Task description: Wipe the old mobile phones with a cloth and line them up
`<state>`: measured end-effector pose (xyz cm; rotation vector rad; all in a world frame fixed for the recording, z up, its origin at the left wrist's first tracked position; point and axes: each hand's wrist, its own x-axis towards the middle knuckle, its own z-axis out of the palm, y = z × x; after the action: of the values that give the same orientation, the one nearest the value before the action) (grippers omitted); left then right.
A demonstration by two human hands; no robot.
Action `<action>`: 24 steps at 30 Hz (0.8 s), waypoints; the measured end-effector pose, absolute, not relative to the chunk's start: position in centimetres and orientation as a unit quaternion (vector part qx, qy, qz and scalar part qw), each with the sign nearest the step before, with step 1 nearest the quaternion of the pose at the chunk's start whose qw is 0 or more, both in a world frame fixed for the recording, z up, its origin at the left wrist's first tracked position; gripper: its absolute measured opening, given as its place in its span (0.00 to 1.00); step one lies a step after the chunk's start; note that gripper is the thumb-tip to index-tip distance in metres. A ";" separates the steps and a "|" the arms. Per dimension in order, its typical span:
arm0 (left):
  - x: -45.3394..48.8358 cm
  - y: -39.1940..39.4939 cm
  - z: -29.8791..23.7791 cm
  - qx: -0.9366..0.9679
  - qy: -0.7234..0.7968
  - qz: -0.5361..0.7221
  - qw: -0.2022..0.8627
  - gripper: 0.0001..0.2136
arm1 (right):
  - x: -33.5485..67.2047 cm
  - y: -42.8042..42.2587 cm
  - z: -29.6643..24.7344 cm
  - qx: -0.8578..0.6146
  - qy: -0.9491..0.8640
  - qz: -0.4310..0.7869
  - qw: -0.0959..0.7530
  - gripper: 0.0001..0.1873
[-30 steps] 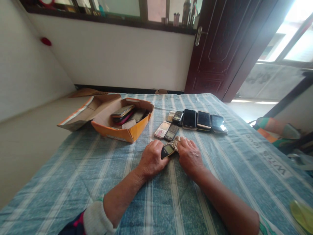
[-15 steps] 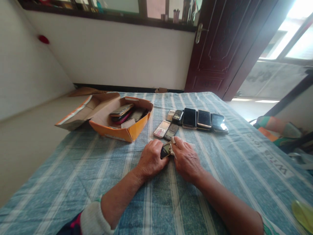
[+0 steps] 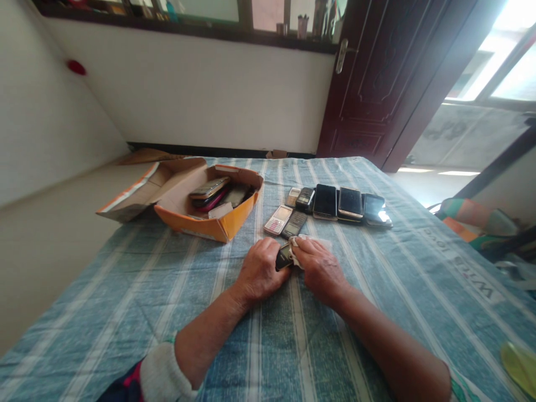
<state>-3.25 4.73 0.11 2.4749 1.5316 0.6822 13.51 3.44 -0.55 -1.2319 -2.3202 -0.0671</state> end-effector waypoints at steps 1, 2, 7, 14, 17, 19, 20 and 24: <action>-3.2 4.7 0.1 0.826 0.510 0.228 0.077 0.07 | 13.6 3.5 -0.4 -0.458 -0.852 -0.028 0.252 0.15; -3.2 4.7 0.2 0.826 0.509 0.229 0.077 0.07 | 13.7 3.6 -0.3 -0.463 -0.851 -0.032 0.247 0.14; -3.2 4.6 0.4 0.824 0.512 0.228 0.080 0.07 | 14.4 4.2 -0.1 -0.510 -0.831 -0.055 0.216 0.15; -3.2 4.5 0.6 0.825 0.513 0.225 0.080 0.07 | 14.7 4.3 -0.5 -0.549 -0.809 -0.073 0.197 0.14; -3.2 4.6 0.4 0.824 0.515 0.223 0.080 0.08 | 14.2 3.8 -0.8 -0.526 -0.819 -0.079 0.213 0.14; -3.2 4.6 0.4 0.824 0.515 0.222 0.080 0.07 | 13.7 3.5 -0.9 -0.502 -0.830 -0.084 0.229 0.14; -3.2 4.7 0.3 0.824 0.514 0.223 0.082 0.07 | 13.5 3.3 -1.0 -0.489 -0.836 -0.084 0.235 0.13; -3.2 4.7 0.4 0.824 0.511 0.229 0.092 0.08 | 12.9 3.1 -0.9 -0.445 -0.858 -0.077 0.245 0.12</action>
<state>-3.20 4.65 0.36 2.4452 1.5163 0.6797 12.90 3.07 -0.93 -1.2148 -2.3426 -0.2104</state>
